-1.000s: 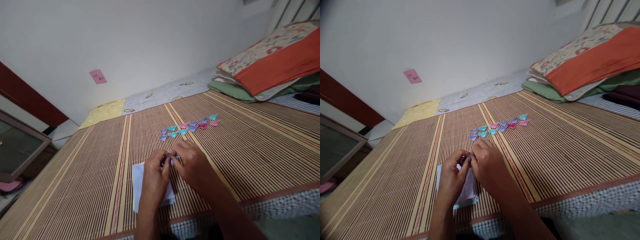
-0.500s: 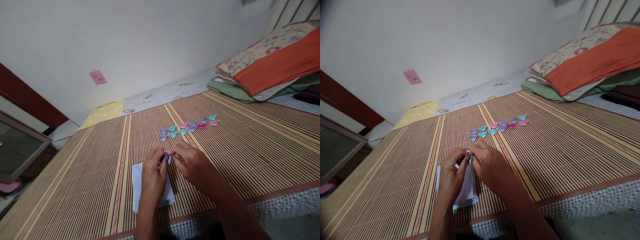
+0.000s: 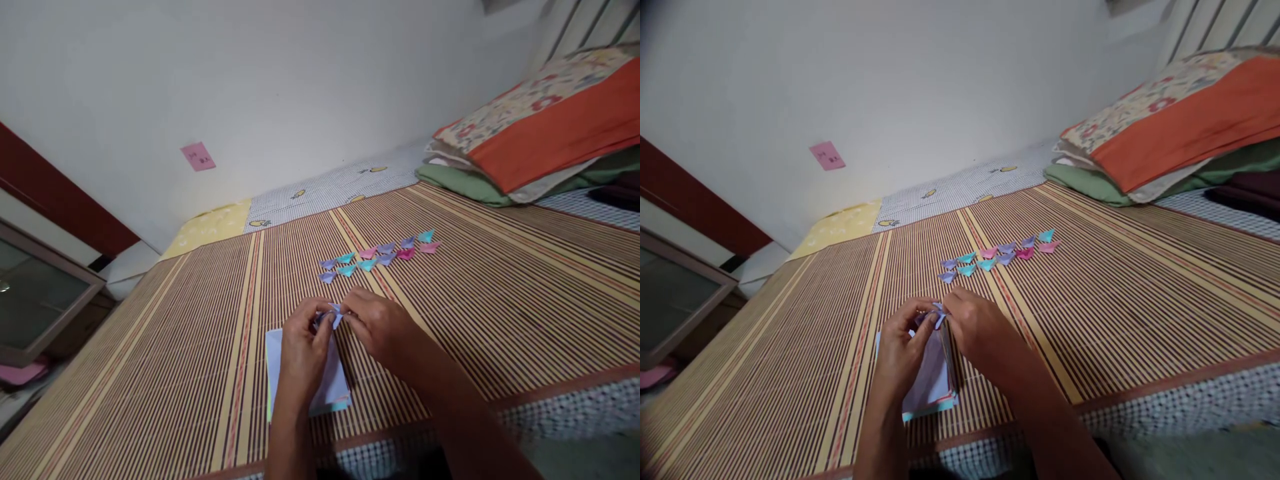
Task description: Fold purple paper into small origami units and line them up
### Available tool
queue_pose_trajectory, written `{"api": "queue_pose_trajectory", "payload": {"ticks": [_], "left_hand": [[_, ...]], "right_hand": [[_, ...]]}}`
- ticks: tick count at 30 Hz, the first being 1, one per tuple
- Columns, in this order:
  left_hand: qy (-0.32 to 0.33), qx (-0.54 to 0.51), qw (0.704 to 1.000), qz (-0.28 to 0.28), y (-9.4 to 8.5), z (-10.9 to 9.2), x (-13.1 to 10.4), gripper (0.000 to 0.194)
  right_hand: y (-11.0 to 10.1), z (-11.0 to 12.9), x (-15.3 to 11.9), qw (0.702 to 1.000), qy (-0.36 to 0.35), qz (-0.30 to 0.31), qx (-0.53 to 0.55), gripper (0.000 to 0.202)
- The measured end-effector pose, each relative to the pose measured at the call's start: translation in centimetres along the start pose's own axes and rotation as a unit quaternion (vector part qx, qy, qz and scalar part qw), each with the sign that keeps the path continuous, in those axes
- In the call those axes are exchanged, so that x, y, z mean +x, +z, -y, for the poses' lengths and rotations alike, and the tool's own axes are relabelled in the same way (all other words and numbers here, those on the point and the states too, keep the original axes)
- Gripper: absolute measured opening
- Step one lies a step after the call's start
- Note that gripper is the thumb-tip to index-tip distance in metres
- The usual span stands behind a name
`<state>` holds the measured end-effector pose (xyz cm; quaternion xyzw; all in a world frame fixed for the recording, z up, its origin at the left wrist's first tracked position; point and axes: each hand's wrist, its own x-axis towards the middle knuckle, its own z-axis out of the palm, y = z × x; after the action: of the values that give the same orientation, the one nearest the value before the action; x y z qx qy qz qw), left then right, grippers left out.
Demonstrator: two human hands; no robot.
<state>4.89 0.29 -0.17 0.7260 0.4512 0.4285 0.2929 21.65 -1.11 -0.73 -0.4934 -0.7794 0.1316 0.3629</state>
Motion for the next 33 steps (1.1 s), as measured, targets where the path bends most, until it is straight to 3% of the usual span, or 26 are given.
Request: {"api": "queue_pose_trajectory", "payload": {"ticks": [4,7,13,19,25,33], "left_hand": [[-0.076,-0.083,0.993,-0.019,-0.4,-0.1,-0.2,0.027],[-0.099,-0.099,0.989,-0.052,-0.7,0.0,-0.1,0.017],[-0.121,-0.110,0.984,-0.073,-0.1,0.1,0.0,0.018],[-0.130,-0.108,0.975,-0.142,0.7,0.4,0.0,0.018],[-0.143,-0.153,0.973,-0.099,-0.4,0.8,0.1,0.026],[-0.109,-0.139,0.981,-0.077,-2.7,1.4,0.2,0.020]], "right_hand": [[0.1,-0.2,0.1,1.000,-0.007,-0.010,-0.017,0.022],[0.2,-0.2,0.1,0.999,-0.007,-0.020,-0.024,0.023],[0.5,0.0,0.1,0.999,-0.021,-0.032,-0.039,0.024],[0.8,0.4,0.1,0.997,-0.051,-0.022,-0.055,0.025],[0.5,0.1,0.3,0.997,-0.036,-0.026,-0.062,0.023],[0.3,-0.1,0.2,0.996,-0.037,-0.027,-0.074,0.022]]}}
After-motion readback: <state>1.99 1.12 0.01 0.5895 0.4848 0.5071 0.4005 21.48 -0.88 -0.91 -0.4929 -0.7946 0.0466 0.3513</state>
